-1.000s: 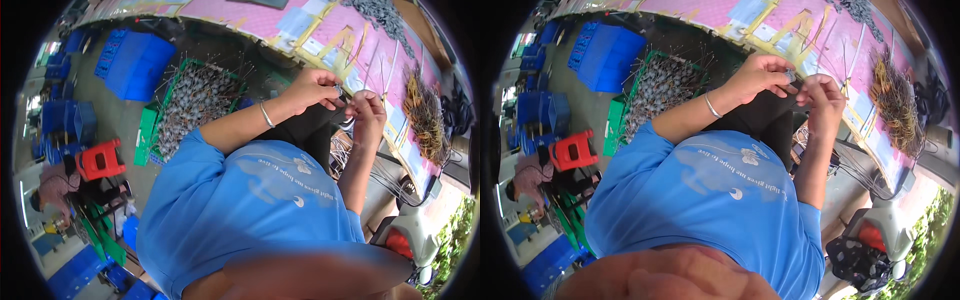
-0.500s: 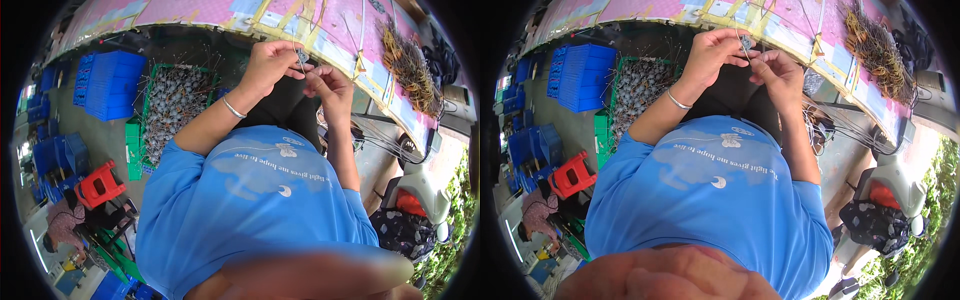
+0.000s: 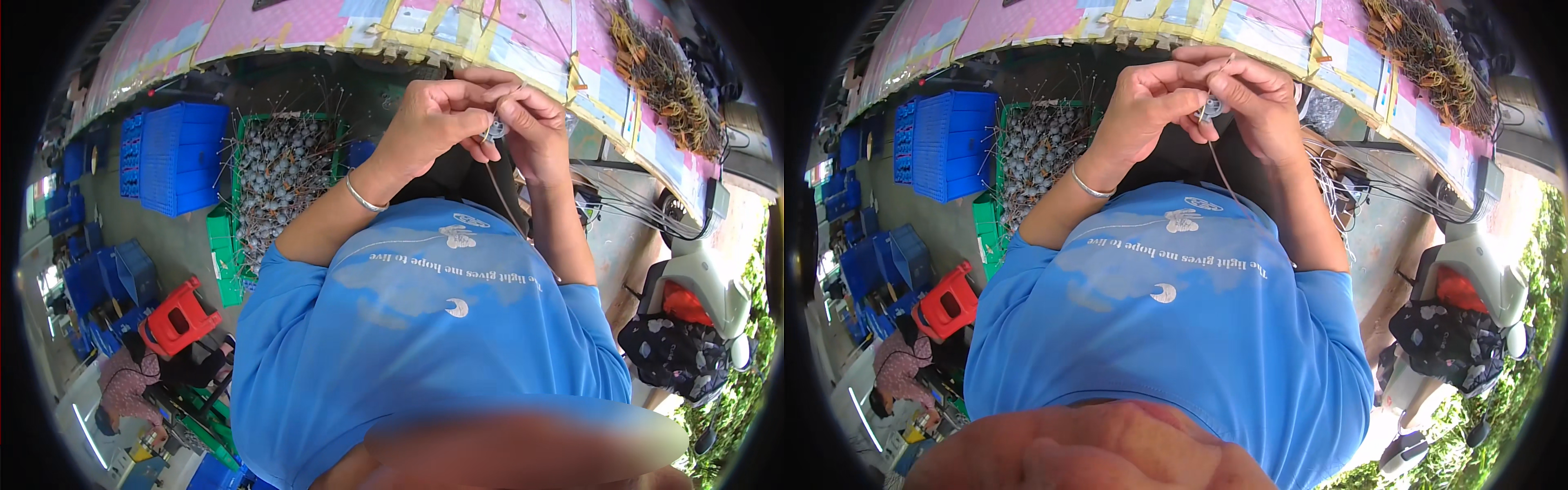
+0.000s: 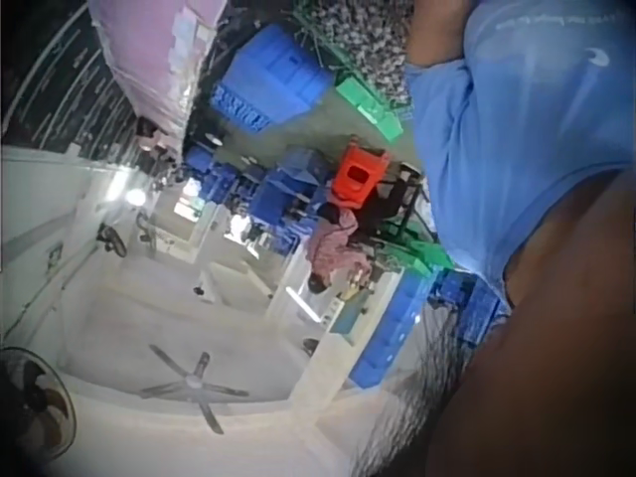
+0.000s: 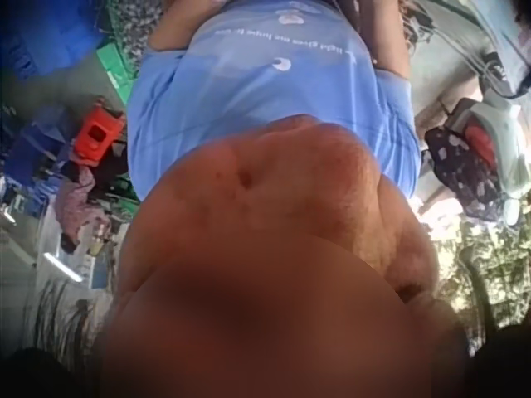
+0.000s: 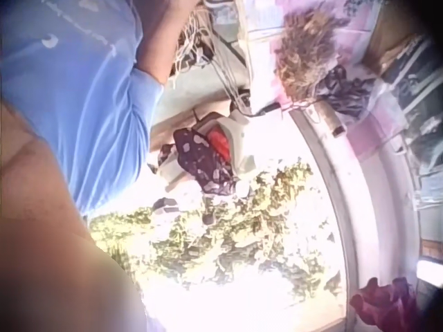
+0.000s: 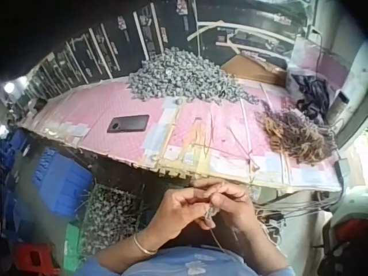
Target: Assembling small DC motors with fan blades and wiring at a production workbench.
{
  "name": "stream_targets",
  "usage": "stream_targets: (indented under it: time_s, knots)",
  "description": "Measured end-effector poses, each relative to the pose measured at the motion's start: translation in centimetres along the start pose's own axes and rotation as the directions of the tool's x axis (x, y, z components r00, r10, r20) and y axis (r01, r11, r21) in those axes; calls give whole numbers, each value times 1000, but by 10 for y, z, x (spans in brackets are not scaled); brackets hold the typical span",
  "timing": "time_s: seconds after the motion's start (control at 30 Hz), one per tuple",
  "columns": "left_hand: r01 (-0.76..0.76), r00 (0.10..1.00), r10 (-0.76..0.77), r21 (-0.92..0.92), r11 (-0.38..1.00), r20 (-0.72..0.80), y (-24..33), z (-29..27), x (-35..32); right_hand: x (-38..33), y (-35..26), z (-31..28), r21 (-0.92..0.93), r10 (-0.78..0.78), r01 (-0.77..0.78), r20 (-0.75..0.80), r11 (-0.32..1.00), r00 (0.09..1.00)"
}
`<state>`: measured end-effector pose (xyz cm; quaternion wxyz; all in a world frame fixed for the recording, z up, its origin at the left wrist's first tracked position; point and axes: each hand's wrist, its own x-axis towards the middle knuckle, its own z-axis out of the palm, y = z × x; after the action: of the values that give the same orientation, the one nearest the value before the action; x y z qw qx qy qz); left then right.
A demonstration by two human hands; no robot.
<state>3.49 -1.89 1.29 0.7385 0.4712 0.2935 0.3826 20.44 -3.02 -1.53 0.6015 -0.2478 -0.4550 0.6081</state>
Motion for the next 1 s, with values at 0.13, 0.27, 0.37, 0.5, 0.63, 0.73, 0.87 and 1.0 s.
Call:
stream_targets:
  time_s: [0.13,0.27,0.37,0.5,0.63,0.73,0.87,1.0]
  knots:
    - [50,998,-54,-83,995,-45,2,-4,4,-2,2,-4,130,32,-14,-133,991,991]
    - [49,996,-56,-102,994,-71,-4,0,7,-3,2,-5,138,108,-80,-207,987,973]
    - [-61,995,58,-38,997,-83,-13,0,5,-1,0,-8,155,194,-154,-292,976,936]
    - [-249,967,250,-19,968,57,-15,5,8,-3,3,-21,271,297,-232,-234,934,926]
    - [-228,970,234,-80,970,71,-14,5,12,0,4,-19,309,328,-248,-242,918,913]
    - [-146,980,158,-105,984,124,-10,-7,18,9,-5,-21,41,306,-304,-217,952,927]
    - [-74,991,79,-48,996,112,-4,-20,20,40,-55,-63,-603,159,-259,-215,755,964]
    - [-42,992,50,-73,996,113,-9,-26,24,88,-89,-111,-981,45,-159,-155,109,987]
